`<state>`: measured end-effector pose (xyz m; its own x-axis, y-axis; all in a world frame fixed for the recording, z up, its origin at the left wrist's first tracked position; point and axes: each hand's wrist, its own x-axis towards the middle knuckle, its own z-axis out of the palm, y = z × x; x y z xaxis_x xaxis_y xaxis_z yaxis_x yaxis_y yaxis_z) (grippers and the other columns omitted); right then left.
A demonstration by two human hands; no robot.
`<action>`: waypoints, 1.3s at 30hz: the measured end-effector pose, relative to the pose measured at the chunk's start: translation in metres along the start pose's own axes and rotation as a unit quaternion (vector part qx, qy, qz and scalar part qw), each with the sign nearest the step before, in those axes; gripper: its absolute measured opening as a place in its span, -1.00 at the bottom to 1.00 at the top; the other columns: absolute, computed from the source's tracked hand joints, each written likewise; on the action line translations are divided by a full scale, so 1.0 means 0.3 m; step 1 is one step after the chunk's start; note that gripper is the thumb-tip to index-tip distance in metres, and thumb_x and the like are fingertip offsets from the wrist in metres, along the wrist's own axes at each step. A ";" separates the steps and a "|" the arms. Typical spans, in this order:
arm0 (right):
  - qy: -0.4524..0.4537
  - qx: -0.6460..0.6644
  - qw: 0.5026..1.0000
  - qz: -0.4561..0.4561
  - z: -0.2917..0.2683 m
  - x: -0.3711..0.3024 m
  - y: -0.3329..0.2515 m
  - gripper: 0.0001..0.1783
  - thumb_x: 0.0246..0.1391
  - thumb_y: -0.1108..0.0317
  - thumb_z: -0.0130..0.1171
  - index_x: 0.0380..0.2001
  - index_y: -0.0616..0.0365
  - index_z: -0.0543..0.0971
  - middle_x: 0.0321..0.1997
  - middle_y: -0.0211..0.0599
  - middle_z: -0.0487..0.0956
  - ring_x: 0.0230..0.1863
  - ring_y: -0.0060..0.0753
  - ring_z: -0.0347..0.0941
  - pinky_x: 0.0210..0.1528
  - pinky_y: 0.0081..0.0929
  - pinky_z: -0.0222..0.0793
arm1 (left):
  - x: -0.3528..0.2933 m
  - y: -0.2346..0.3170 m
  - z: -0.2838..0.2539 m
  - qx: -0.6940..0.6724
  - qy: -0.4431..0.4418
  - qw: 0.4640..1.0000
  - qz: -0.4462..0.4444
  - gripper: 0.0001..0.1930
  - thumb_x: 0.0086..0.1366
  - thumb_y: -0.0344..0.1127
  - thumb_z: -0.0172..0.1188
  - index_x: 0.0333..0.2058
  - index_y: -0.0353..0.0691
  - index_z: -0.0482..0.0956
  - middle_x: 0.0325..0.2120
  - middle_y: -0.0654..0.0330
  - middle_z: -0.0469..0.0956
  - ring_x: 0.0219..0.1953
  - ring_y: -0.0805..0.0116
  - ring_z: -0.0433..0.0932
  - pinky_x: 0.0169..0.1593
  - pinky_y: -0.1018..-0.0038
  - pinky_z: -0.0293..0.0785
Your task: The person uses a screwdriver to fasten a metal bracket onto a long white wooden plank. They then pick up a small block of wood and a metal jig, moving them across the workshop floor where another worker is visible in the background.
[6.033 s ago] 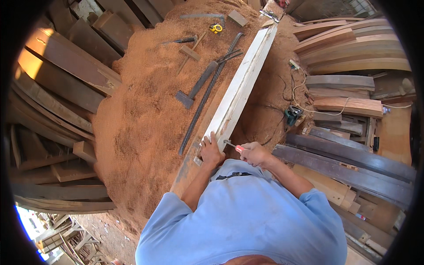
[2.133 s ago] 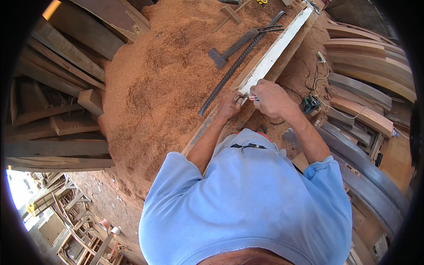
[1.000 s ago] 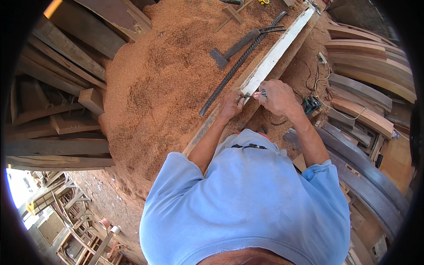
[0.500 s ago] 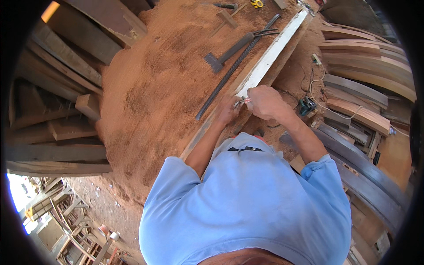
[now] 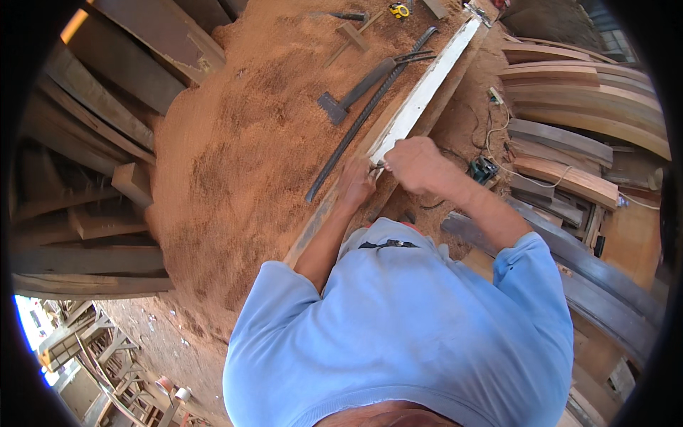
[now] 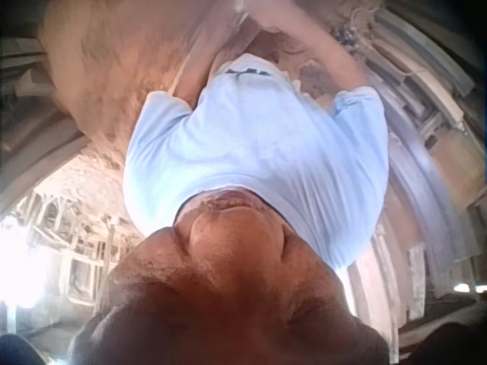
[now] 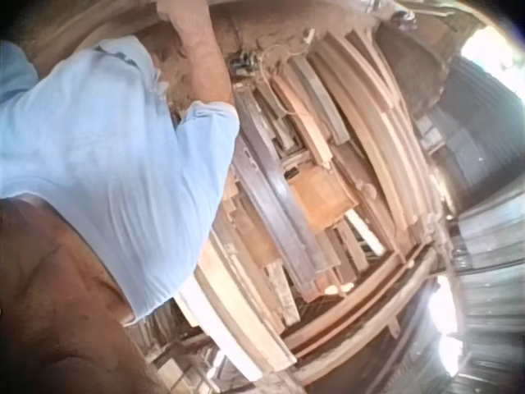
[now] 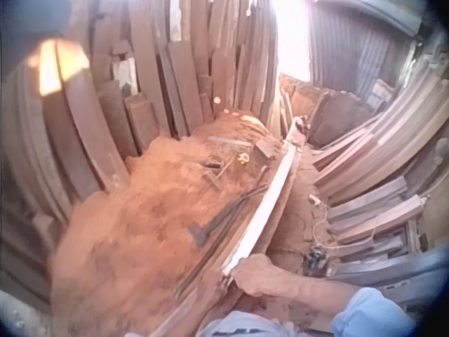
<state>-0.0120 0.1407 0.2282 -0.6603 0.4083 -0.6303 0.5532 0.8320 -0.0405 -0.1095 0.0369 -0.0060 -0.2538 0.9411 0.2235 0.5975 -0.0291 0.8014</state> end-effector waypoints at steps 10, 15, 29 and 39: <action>0.134 0.240 0.961 0.034 0.050 0.020 0.100 -0.53 0.13 0.15 0.32 -0.06 0.36 0.66 -0.17 0.22 0.67 -0.07 0.22 0.63 -0.01 -0.06 0.52 | -0.006 -0.065 0.023 -0.034 -0.011 0.999 0.005 -0.74 0.14 -0.36 0.39 -0.17 -0.16 0.60 -0.20 0.02 0.61 -0.05 -0.09 0.53 0.05 0.08 0.44; 0.061 0.245 0.967 0.024 0.001 -0.014 0.139 -0.60 0.11 0.26 0.28 -0.10 0.40 0.66 -0.24 0.25 0.66 -0.10 0.25 0.63 -0.03 -0.05 0.50 | -0.004 -0.084 0.014 -0.058 -0.017 0.998 0.036 -0.69 0.13 -0.41 0.37 -0.12 -0.16 0.59 -0.16 -0.01 0.63 -0.03 -0.10 0.55 0.08 0.08 0.44; 0.079 0.273 0.958 0.044 0.024 -0.061 0.148 -0.60 0.02 0.38 0.22 -0.07 0.37 0.67 -0.11 0.24 0.66 -0.02 0.26 0.61 0.10 -0.06 0.49 | 0.010 -0.035 -0.016 -0.088 -0.034 0.995 -0.012 -0.78 0.12 -0.44 0.32 -0.23 -0.11 0.57 -0.31 0.03 0.60 -0.13 -0.07 0.55 0.01 0.09 0.46; 0.096 0.260 0.959 0.052 0.040 -0.053 0.142 -0.65 0.01 0.38 0.23 -0.11 0.30 0.68 -0.21 0.21 0.67 -0.10 0.27 0.63 0.00 -0.03 0.53 | 0.005 -0.055 0.002 -0.094 -0.037 0.995 -0.016 -0.80 0.12 -0.43 0.32 -0.25 -0.07 0.59 -0.31 0.02 0.61 -0.13 -0.08 0.55 0.02 0.09 0.45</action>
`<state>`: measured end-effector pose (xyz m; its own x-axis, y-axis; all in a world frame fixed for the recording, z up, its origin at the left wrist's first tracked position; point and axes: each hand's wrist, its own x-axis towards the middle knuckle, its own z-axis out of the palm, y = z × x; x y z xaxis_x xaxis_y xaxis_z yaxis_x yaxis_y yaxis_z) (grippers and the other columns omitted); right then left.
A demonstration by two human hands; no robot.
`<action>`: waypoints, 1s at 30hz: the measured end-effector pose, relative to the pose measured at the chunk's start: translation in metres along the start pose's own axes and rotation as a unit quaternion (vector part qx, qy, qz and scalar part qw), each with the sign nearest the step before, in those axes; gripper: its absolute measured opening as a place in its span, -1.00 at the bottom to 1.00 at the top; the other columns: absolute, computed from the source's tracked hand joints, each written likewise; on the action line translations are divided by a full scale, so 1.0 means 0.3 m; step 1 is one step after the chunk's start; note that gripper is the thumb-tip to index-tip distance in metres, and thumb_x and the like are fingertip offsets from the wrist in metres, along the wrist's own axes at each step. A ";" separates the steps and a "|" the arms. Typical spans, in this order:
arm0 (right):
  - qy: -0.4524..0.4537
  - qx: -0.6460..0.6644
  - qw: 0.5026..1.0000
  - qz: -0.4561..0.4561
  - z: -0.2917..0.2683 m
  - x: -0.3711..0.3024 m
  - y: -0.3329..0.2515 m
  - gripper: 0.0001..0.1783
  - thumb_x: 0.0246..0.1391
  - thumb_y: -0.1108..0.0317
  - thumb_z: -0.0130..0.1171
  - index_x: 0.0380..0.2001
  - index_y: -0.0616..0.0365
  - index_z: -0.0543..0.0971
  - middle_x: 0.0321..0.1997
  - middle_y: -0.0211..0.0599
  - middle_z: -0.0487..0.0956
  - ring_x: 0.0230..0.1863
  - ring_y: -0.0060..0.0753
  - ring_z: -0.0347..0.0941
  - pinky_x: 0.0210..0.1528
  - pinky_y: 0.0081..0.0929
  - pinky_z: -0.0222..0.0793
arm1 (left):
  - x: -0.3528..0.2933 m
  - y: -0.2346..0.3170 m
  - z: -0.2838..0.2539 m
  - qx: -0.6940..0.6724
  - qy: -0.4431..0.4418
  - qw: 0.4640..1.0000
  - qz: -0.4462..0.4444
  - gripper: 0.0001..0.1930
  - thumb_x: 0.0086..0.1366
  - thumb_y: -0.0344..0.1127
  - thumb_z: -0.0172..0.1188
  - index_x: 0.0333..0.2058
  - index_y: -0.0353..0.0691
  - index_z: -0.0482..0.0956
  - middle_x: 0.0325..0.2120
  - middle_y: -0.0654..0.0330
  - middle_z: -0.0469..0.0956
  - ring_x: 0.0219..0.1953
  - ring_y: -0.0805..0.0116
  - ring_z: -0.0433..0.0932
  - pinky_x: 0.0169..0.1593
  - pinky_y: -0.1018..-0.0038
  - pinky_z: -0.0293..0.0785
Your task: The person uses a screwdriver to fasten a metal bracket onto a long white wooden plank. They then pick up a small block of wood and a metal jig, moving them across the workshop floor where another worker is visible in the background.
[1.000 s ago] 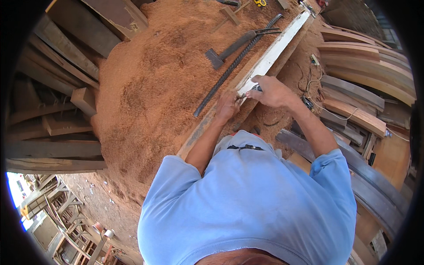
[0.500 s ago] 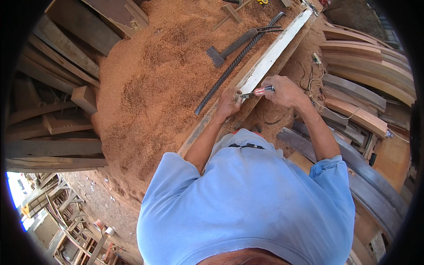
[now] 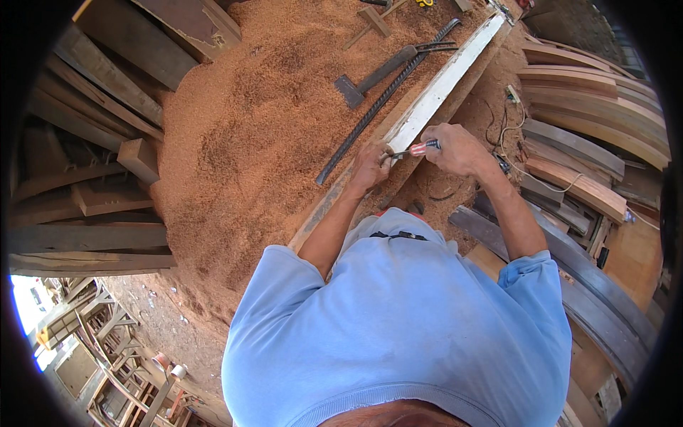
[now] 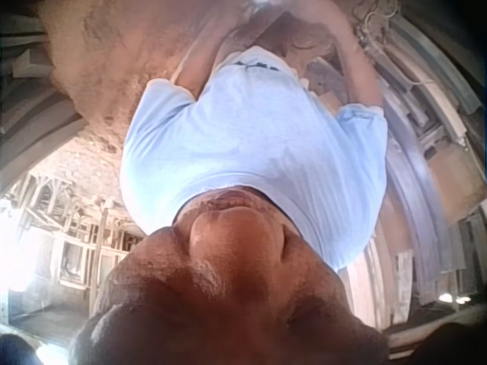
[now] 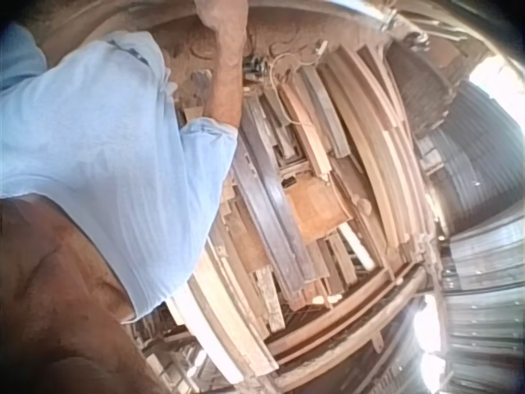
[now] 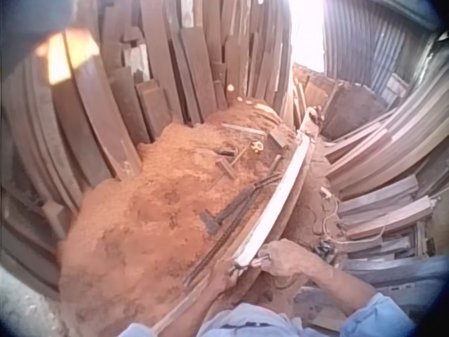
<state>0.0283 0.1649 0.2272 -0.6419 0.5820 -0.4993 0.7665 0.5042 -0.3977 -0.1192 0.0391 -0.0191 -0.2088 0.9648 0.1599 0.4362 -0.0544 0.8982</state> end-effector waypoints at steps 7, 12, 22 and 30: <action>-0.024 -0.059 0.995 -0.073 0.038 -0.003 -0.045 -0.68 0.01 0.42 0.21 -0.12 0.18 0.68 -0.19 0.13 0.68 -0.05 0.25 0.59 0.06 0.00 0.49 | -0.004 -0.023 0.022 -0.005 0.024 1.000 -0.007 -0.81 0.11 -0.45 0.34 -0.27 -0.11 0.61 -0.26 0.02 0.62 -0.08 -0.08 0.56 0.05 0.08 0.46; -0.045 -0.076 0.995 -0.053 0.030 -0.010 -0.070 -0.66 0.02 0.42 0.22 -0.08 0.15 0.68 -0.11 0.10 0.67 0.04 0.21 0.55 0.13 -0.01 0.47 | 0.001 -0.008 0.011 0.002 0.009 1.000 0.015 -0.79 0.08 -0.48 0.34 -0.27 -0.13 0.61 -0.21 0.02 0.64 -0.04 -0.07 0.55 0.10 0.11 0.44; -0.010 -0.068 0.997 -0.025 0.027 -0.021 -0.100 -0.68 0.03 0.44 0.17 -0.11 0.23 0.68 -0.22 0.20 0.68 -0.04 0.24 0.63 0.05 0.04 0.53 | 0.003 0.020 -0.006 0.013 0.019 1.000 0.008 -0.78 0.06 -0.45 0.34 -0.28 -0.14 0.58 -0.28 0.03 0.62 -0.10 -0.07 0.55 0.04 0.10 0.44; -0.009 -0.044 0.999 -0.006 -0.006 -0.023 -0.104 -0.71 0.03 0.41 0.18 -0.17 0.26 0.68 -0.22 0.20 0.68 -0.06 0.26 0.62 0.04 0.05 0.52 | 0.004 -0.007 0.007 0.006 0.018 0.999 0.028 -0.78 0.08 -0.43 0.34 -0.27 -0.15 0.56 -0.31 0.00 0.61 -0.13 -0.09 0.55 0.01 0.09 0.45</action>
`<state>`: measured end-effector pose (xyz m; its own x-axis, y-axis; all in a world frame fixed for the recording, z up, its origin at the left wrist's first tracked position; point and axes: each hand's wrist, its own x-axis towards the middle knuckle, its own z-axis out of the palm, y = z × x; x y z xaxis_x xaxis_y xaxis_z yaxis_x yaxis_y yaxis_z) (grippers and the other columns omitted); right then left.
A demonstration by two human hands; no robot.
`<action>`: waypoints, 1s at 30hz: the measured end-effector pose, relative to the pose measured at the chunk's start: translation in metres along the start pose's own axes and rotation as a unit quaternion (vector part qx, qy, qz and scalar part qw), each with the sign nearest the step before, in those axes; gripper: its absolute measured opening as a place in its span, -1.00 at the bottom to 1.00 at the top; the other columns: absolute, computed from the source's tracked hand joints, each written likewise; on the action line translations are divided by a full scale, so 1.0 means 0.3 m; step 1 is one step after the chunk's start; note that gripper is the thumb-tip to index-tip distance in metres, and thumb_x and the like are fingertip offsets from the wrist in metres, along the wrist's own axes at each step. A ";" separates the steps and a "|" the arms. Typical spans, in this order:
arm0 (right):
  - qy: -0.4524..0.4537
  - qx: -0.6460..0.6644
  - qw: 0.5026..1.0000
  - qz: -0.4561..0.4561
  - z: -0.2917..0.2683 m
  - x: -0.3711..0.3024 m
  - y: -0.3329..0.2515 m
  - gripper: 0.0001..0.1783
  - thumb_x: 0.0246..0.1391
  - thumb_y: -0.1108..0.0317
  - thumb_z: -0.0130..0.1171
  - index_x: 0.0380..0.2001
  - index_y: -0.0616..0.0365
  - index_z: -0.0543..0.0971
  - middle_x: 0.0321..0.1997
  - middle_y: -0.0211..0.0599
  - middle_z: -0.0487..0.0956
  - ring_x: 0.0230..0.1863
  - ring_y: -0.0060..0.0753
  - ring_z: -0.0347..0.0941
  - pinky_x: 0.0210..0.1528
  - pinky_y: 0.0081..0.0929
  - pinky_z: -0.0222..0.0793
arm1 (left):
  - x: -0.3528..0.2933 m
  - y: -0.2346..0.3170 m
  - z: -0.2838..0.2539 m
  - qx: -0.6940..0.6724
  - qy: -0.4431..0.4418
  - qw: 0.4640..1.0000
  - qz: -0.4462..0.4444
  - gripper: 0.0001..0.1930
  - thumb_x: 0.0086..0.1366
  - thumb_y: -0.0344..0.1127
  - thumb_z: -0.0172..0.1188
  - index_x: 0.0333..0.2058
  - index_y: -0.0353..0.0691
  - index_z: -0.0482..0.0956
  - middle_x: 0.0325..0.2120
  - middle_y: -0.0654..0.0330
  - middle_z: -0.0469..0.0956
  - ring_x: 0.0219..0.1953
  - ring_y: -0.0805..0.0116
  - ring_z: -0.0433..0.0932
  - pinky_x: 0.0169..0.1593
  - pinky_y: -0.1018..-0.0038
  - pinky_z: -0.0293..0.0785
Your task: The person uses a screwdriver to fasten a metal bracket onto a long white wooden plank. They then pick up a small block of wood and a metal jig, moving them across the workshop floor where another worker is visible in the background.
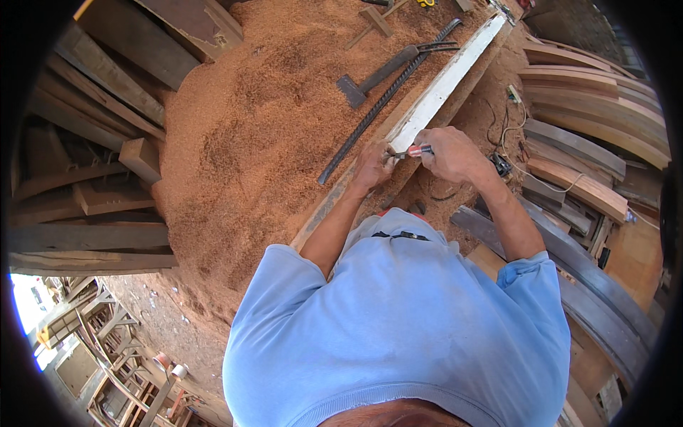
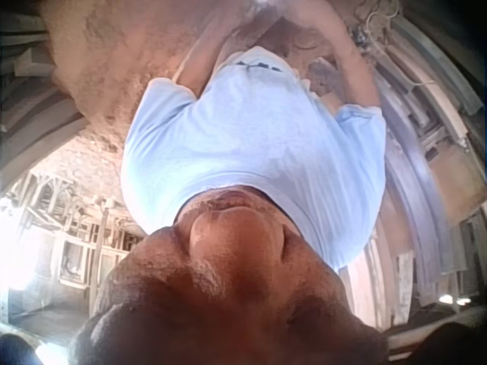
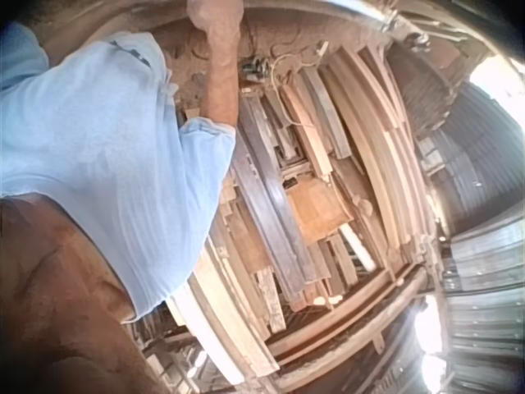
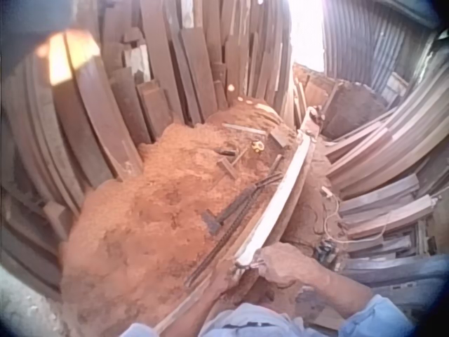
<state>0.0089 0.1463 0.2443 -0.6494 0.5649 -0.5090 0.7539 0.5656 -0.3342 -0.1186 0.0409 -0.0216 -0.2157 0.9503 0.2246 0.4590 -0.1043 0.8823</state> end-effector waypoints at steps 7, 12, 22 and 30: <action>0.015 -0.008 0.997 -0.070 0.040 0.015 0.048 -0.71 0.05 0.40 0.18 -0.15 0.21 0.69 -0.27 0.17 0.66 -0.14 0.26 0.61 -0.02 0.03 0.51 | 0.003 0.018 -0.005 -0.004 0.012 1.000 0.002 -0.78 0.07 -0.44 0.34 -0.27 -0.11 0.58 -0.31 0.03 0.61 -0.12 -0.07 0.56 0.03 0.11 0.46; 0.040 -0.033 0.991 -0.120 0.061 0.011 0.035 -0.73 0.11 0.34 0.21 -0.18 0.27 0.69 -0.31 0.19 0.66 -0.18 0.30 0.62 -0.03 0.03 0.52 | 0.002 0.032 -0.017 -0.002 -0.002 1.000 -0.018 -0.81 0.08 -0.45 0.32 -0.29 -0.11 0.58 -0.29 0.04 0.61 -0.11 -0.06 0.55 0.05 0.11 0.45; -0.031 -0.084 0.995 0.053 0.043 0.061 -0.012 -0.54 0.25 0.05 0.21 -0.26 0.34 0.67 -0.33 0.24 0.66 -0.14 0.28 0.65 -0.06 0.04 0.56 | -0.011 -0.011 0.021 0.009 -0.009 0.999 -0.040 -0.80 0.12 -0.46 0.32 -0.25 -0.17 0.58 -0.28 -0.03 0.60 -0.11 -0.16 0.54 -0.03 0.05 0.45; -0.071 -0.159 0.984 -0.021 0.041 0.029 -0.075 -0.78 0.12 0.31 0.20 -0.30 0.22 0.71 -0.21 0.14 0.71 -0.08 0.08 0.69 -0.03 -0.04 0.60 | -0.006 0.025 0.012 0.006 -0.011 0.999 -0.051 -0.79 0.13 -0.50 0.34 -0.25 -0.17 0.58 -0.22 -0.05 0.62 -0.08 -0.19 0.56 -0.04 0.04 0.48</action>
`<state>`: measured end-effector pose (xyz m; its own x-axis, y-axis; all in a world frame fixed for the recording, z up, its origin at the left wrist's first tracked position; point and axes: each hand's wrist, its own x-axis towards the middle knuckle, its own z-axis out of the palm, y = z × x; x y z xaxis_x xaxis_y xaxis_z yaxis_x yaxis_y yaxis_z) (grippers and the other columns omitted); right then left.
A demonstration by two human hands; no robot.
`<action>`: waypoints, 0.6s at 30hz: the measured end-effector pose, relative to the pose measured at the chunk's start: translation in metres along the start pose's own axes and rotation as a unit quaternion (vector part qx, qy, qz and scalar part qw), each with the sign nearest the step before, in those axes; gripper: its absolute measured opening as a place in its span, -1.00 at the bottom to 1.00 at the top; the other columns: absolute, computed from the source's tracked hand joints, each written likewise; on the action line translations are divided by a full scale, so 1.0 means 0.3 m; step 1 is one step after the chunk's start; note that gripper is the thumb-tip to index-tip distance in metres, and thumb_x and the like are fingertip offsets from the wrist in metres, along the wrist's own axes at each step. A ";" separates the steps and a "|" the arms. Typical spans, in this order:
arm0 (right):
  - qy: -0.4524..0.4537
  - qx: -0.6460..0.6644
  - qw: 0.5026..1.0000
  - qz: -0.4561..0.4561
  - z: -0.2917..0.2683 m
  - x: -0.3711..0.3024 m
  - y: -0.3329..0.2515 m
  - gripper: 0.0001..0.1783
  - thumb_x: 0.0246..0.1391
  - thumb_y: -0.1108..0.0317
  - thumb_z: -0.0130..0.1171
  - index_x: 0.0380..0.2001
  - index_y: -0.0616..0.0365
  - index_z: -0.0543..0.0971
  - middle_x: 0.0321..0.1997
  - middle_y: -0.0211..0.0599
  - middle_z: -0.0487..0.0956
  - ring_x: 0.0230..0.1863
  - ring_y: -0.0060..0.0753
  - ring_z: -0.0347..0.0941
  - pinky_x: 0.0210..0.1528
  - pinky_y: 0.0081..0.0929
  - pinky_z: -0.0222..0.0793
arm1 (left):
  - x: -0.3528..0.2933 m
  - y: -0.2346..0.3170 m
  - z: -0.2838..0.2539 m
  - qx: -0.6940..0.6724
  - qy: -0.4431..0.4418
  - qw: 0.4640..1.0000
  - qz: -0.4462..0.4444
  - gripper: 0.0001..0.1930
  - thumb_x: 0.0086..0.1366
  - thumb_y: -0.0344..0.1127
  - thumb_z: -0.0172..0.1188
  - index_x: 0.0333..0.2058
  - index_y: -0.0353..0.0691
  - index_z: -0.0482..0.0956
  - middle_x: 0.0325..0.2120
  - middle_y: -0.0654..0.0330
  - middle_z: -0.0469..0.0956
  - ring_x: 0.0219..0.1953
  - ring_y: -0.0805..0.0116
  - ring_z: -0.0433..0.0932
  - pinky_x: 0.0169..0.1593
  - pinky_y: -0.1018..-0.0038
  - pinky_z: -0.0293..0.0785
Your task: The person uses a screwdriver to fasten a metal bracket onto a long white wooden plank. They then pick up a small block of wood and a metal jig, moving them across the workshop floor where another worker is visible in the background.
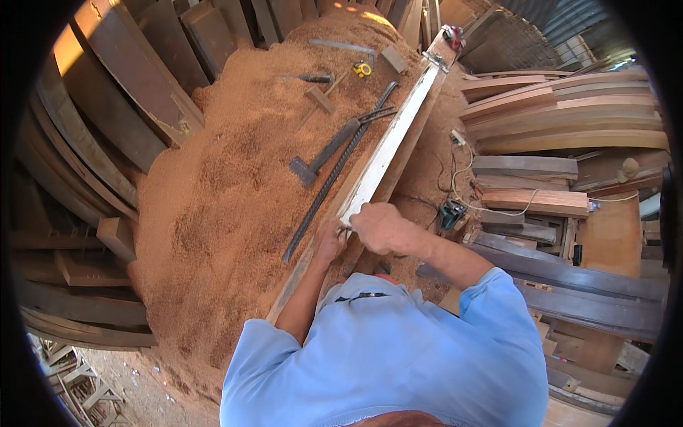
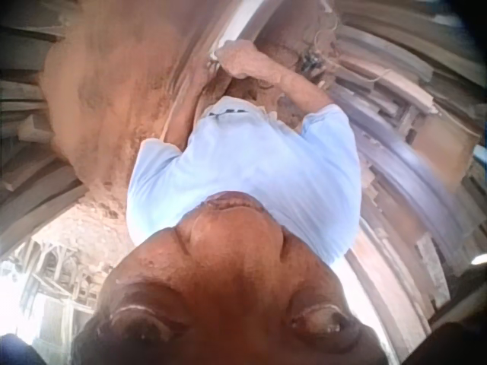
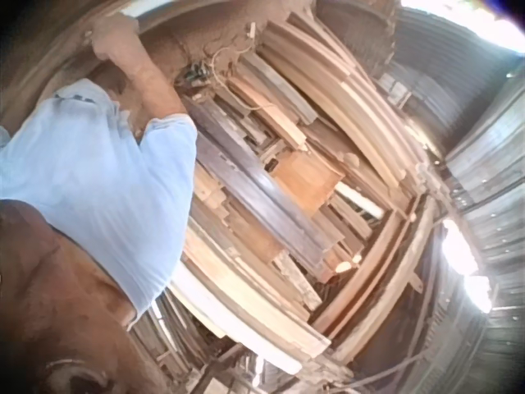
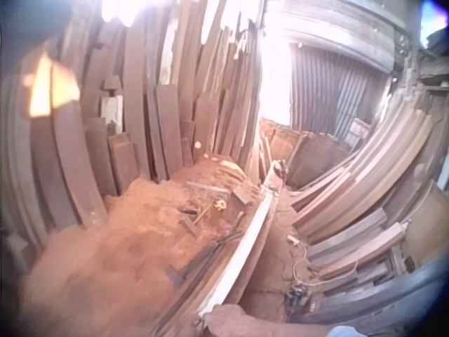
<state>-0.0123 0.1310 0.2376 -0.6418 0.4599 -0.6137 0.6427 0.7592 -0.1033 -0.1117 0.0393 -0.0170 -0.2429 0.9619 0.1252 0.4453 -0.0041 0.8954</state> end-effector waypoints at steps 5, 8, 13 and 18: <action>-0.022 0.073 0.997 -0.013 -0.049 0.007 -0.002 -0.74 0.07 0.33 0.18 -0.33 0.32 0.70 -0.24 0.22 0.70 -0.10 0.16 0.68 -0.04 -0.05 0.60 | -0.003 -0.061 0.023 0.003 -0.002 1.000 0.019 -0.80 0.10 -0.50 0.37 -0.29 -0.17 0.60 -0.19 -0.03 0.63 -0.07 -0.19 0.56 -0.01 0.04 0.48; -0.047 0.083 0.995 -0.016 -0.020 0.040 0.040 -0.73 0.05 0.35 0.16 -0.33 0.36 0.70 -0.26 0.24 0.69 -0.10 0.19 0.67 -0.05 -0.03 0.60 | -0.007 -0.033 0.010 0.008 0.003 1.000 0.026 -0.81 0.09 -0.50 0.37 -0.29 -0.17 0.60 -0.17 -0.03 0.64 -0.07 -0.19 0.56 -0.01 0.05 0.48; -0.031 -0.021 0.999 -0.039 -0.018 -0.008 -0.024 -0.76 -0.01 0.38 0.19 -0.34 0.30 0.74 -0.26 0.15 0.71 -0.14 0.13 0.70 -0.12 -0.04 0.62 | 0.005 -0.025 -0.020 0.010 -0.012 0.999 0.040 -0.78 0.08 -0.49 0.37 -0.26 -0.15 0.65 -0.14 0.01 0.65 -0.06 -0.15 0.56 0.02 0.07 0.47; 0.020 -0.077 0.995 -0.055 0.009 -0.013 0.029 -0.77 0.02 0.40 0.20 -0.30 0.24 0.75 -0.24 0.07 0.73 -0.11 0.07 0.71 -0.10 -0.08 0.64 | 0.005 0.014 -0.022 0.058 0.019 0.994 0.089 -0.77 0.09 -0.46 0.38 -0.23 -0.10 0.69 -0.12 0.08 0.66 -0.03 -0.06 0.56 0.08 0.12 0.44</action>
<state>-0.0031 0.1345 0.2370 -0.7225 0.3854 -0.5740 0.4979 0.8660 -0.0452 -0.1159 0.0390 -0.0104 -0.1816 0.9380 0.2952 0.5808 -0.1399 0.8019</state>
